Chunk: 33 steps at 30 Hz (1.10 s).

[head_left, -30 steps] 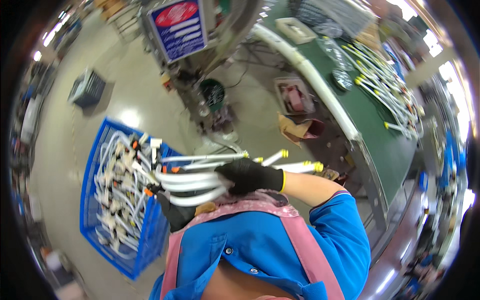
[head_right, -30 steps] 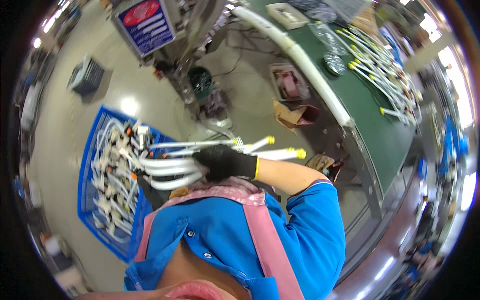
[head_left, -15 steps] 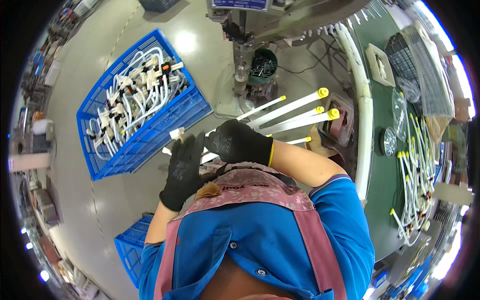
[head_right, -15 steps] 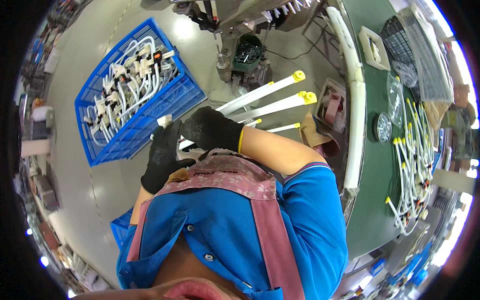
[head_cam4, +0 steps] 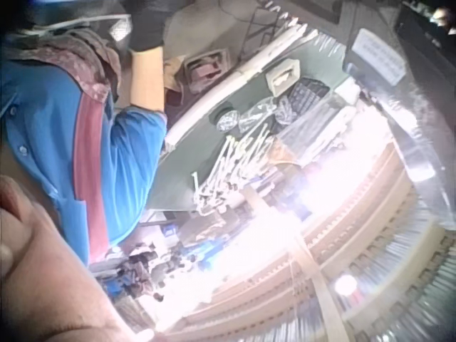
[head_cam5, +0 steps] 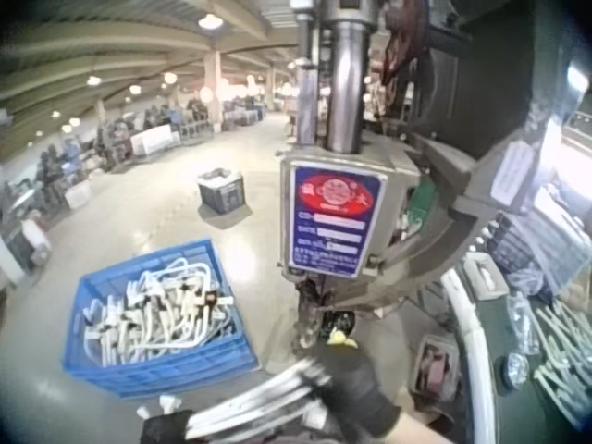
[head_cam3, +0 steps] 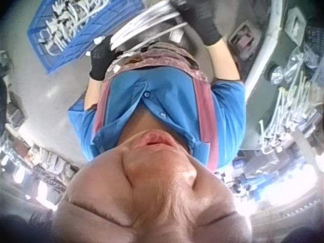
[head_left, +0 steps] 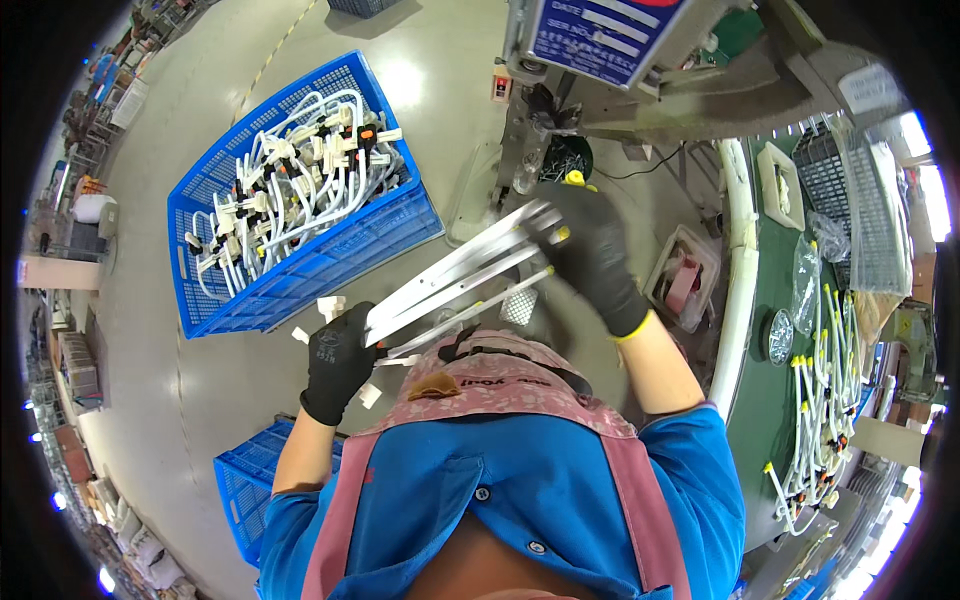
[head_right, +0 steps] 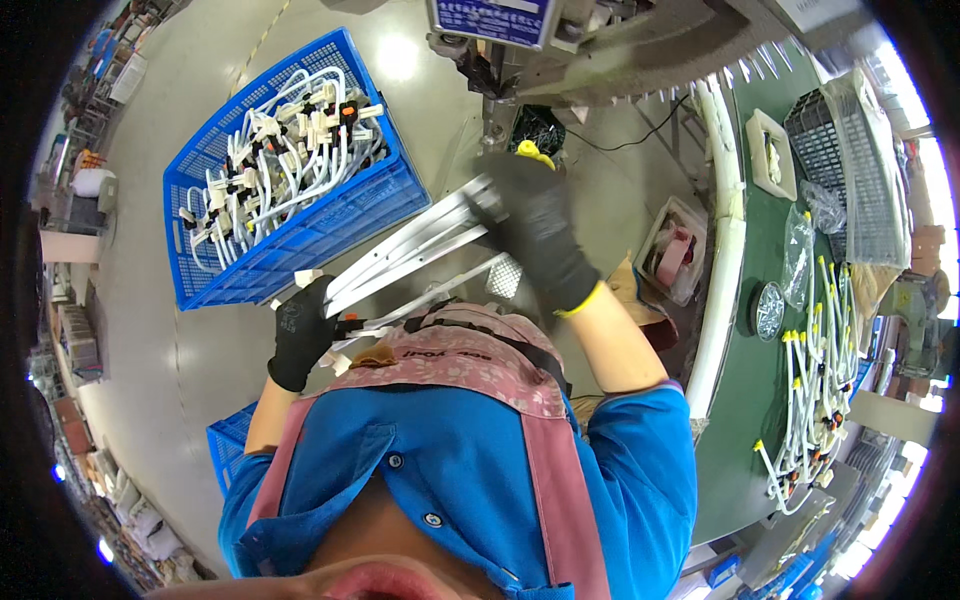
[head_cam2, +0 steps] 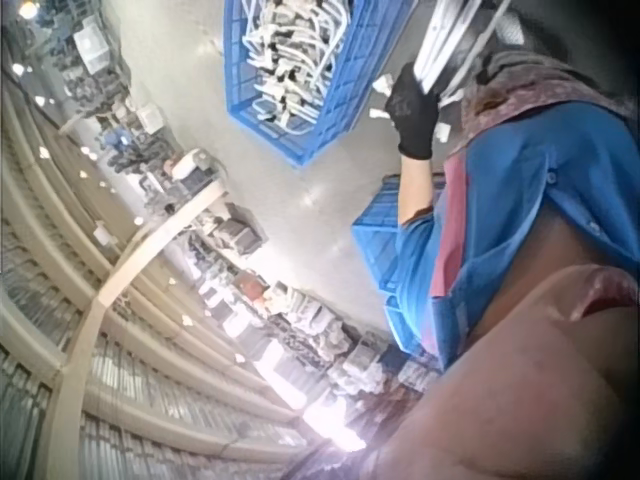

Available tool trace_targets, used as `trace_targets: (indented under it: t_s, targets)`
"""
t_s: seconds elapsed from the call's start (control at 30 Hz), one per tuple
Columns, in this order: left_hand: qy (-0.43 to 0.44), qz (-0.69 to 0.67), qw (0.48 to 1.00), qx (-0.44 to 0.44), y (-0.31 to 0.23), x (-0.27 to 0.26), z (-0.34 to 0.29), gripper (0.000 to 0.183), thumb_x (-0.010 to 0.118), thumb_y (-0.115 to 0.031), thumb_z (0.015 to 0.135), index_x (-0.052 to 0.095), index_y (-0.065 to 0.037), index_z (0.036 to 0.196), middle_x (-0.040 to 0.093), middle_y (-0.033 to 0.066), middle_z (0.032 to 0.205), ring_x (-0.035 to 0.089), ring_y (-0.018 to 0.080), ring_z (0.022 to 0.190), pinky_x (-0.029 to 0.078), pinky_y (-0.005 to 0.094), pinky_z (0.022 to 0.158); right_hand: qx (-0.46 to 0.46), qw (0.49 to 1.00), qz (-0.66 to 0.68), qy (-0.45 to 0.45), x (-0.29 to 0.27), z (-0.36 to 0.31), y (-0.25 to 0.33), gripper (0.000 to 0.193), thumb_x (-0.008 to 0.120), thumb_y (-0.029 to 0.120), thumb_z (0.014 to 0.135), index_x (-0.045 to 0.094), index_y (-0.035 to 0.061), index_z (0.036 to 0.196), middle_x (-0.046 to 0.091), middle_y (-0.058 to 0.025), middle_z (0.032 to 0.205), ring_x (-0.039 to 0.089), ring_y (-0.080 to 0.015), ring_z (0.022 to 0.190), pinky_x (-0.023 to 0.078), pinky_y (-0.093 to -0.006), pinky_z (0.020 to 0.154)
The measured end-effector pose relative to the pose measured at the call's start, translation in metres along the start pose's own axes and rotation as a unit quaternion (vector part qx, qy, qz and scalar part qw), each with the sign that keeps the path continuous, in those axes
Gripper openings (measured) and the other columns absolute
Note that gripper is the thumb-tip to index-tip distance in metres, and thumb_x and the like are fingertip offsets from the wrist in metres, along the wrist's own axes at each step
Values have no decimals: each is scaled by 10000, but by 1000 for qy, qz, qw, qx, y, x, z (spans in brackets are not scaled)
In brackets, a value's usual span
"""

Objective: The person repeatedly picks white cable assemblies from a blue crate, inserts the yellow-tipped ends into a machine, and places the processed assemblies into a second blue crate. The cycle continues throughout the clip.

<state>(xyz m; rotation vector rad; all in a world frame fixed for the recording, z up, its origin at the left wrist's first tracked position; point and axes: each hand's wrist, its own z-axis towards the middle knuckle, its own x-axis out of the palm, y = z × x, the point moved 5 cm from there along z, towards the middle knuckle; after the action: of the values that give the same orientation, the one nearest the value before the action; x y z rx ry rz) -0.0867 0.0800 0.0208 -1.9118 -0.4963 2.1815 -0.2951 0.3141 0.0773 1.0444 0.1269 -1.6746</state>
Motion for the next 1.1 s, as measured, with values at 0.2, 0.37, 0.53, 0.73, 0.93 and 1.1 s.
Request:
trace_targets:
  t_s: [0.2, 0.37, 0.53, 0.73, 0.93, 1.1]
  targets:
    - [19, 20, 1000, 15, 23, -7, 8, 612, 848, -256, 641, 572, -46, 1145, 665, 162, 927, 653, 326, 822, 514, 403, 676, 281, 954, 90, 55, 3, -8, -67, 360, 641, 233, 879, 599, -14, 1138, 651, -113, 893, 603, -192, 805, 478, -309, 742]
    - [13, -1, 999, 42, 30, -20, 26, 592, 827, -198, 665, 563, -41, 1172, 662, 178, 983, 650, 343, 848, 522, 405, 707, 288, 950, 115, -41, 10, 5, -65, 289, 637, 249, 868, 647, 12, 1033, 648, -105, 749, 600, -155, 660, 468, -306, 629]
    - [-2, 29, 999, 41, 41, -36, 40, 512, 778, -152, 703, 569, -71, 1164, 669, 144, 970, 651, 329, 854, 516, 397, 704, 322, 923, 200, -65, 19, 14, -73, 288, 680, 262, 823, 693, 64, 1031, 682, -78, 826, 623, -147, 704, 481, -299, 650]
    - [25, 22, 999, 24, 68, -24, 45, 537, 776, -142, 703, 553, -63, 1184, 665, 152, 1002, 649, 334, 874, 514, 403, 728, 218, 970, 64, -81, 43, 25, -73, 261, 713, 232, 811, 704, -1, 929, 681, -119, 753, 620, -197, 648, 472, -307, 622]
    - [22, 14, 998, 55, 82, -4, 44, 568, 789, -99, 686, 542, -52, 1196, 672, 177, 941, 655, 364, 839, 524, 414, 703, 290, 950, 63, -99, 56, 22, -71, 276, 715, 235, 803, 702, 1, 949, 666, -124, 730, 595, -156, 629, 471, -304, 614]
    - [58, -23, 998, 25, 90, -1, 41, 550, 778, -63, 691, 547, -51, 1190, 674, 182, 949, 657, 364, 847, 528, 416, 703, 354, 924, 108, -97, 59, 20, -66, 280, 715, 231, 798, 688, -6, 944, 648, -116, 734, 569, -128, 644, 463, -289, 617]
